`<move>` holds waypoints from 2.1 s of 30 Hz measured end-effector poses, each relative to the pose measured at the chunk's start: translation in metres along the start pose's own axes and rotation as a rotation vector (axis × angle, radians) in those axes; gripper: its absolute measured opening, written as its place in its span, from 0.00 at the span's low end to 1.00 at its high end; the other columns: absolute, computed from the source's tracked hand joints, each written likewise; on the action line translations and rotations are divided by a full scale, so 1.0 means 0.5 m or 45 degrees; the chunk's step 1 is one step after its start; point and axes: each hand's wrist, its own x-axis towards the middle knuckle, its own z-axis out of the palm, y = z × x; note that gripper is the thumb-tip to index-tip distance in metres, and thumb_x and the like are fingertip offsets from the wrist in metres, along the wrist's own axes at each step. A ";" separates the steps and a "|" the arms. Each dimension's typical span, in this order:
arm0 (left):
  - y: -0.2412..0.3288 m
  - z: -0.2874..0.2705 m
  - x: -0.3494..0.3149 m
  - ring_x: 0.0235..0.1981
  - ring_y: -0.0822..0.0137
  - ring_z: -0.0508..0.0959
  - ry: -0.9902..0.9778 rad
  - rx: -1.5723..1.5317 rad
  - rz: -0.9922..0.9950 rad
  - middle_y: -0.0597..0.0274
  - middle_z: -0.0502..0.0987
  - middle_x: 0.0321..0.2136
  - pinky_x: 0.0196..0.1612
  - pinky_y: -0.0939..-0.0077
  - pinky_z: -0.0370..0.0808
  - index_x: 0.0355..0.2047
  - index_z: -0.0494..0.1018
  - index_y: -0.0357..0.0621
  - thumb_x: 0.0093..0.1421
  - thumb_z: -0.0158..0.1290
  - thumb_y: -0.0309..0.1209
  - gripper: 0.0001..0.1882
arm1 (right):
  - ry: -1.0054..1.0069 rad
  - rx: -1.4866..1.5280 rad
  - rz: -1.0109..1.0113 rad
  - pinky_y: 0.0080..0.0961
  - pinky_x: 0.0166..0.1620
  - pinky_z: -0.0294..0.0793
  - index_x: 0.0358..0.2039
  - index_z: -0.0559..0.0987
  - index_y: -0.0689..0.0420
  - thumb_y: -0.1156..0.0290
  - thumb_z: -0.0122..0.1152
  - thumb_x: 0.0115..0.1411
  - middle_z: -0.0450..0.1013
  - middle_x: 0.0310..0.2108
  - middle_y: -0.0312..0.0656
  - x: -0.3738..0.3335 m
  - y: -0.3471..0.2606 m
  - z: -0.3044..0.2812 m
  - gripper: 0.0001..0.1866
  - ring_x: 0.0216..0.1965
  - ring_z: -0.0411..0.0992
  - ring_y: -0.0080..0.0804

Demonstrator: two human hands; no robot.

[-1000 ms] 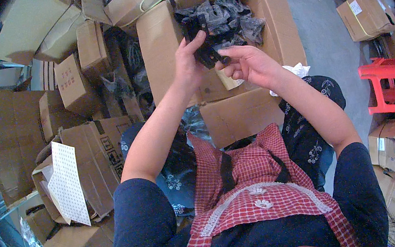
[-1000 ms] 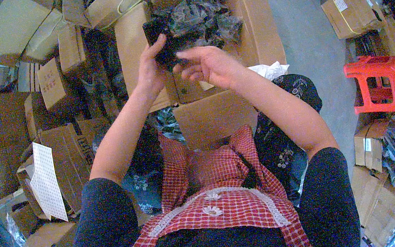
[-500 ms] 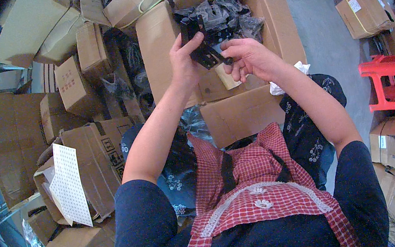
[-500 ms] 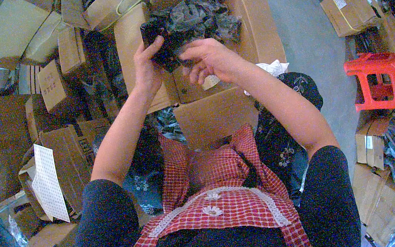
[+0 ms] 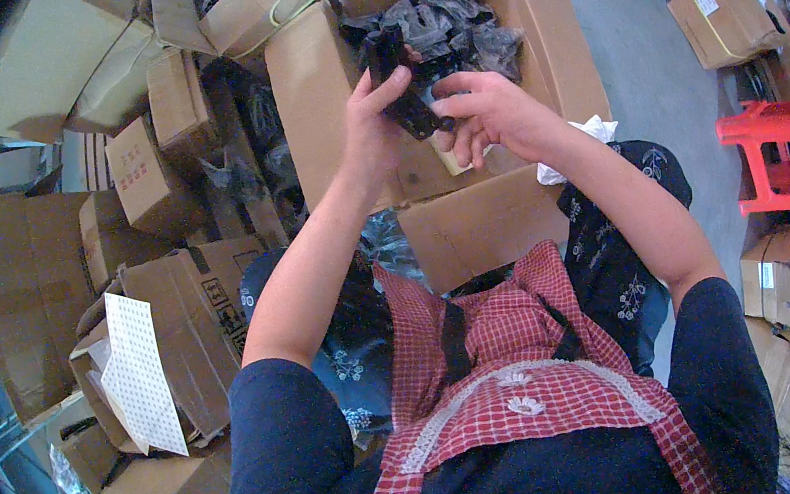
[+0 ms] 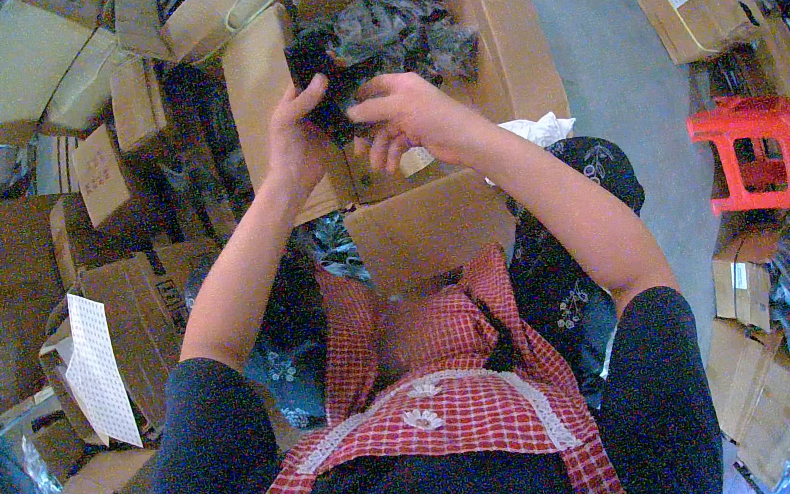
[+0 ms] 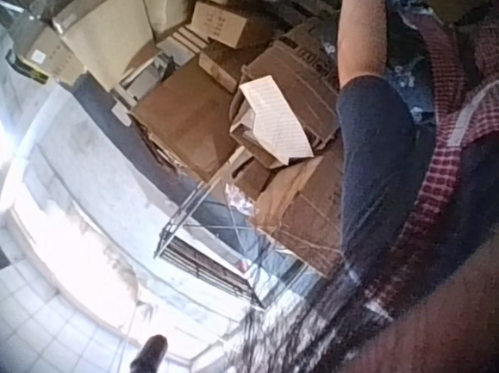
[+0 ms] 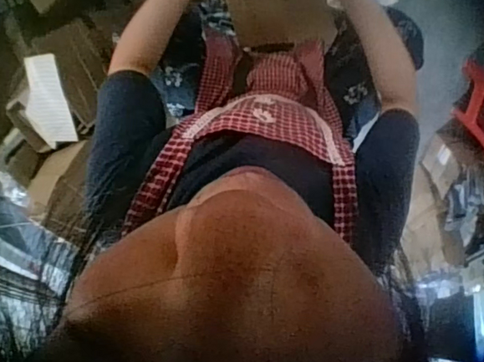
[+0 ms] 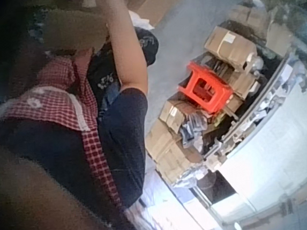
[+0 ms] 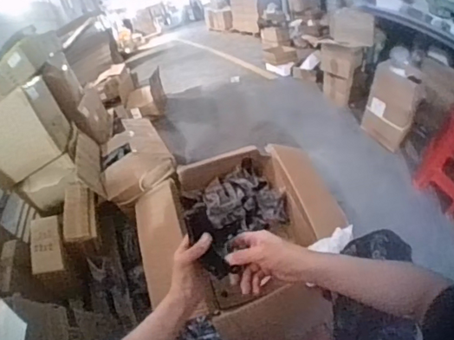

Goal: The person takes black plastic components from a box, peels circular white stickers from a sheet and applies them to the components by hand, and then places the components into a plastic bag.

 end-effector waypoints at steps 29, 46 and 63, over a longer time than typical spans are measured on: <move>0.020 0.048 -0.067 0.50 0.47 0.74 -0.347 -0.103 -0.732 0.45 0.72 0.49 0.53 0.46 0.75 0.54 0.64 0.35 0.46 0.50 0.33 0.33 | -0.022 -1.188 -0.757 0.34 0.56 0.66 0.52 0.72 0.58 0.67 0.53 0.64 0.71 0.48 0.44 0.014 0.060 -0.054 0.18 0.51 0.69 0.39; 0.033 0.038 -0.055 0.62 0.36 0.60 -0.515 -0.618 -0.794 0.26 0.57 0.60 0.63 0.47 0.63 0.63 0.53 0.31 0.66 0.40 0.50 0.36 | 0.259 -0.042 -0.291 0.23 0.40 0.75 0.45 0.77 0.59 0.62 0.57 0.63 0.77 0.37 0.36 -0.004 0.032 -0.097 0.15 0.35 0.75 0.23; 0.035 0.037 -0.047 0.55 0.39 0.71 -0.385 -0.290 -0.752 0.27 0.67 0.53 0.51 0.60 0.77 0.55 0.62 0.37 0.67 0.40 0.52 0.30 | 0.061 0.852 -0.087 0.40 0.60 0.70 0.61 0.62 0.66 0.62 0.37 0.71 0.66 0.58 0.54 0.001 0.022 -0.086 0.24 0.56 0.68 0.49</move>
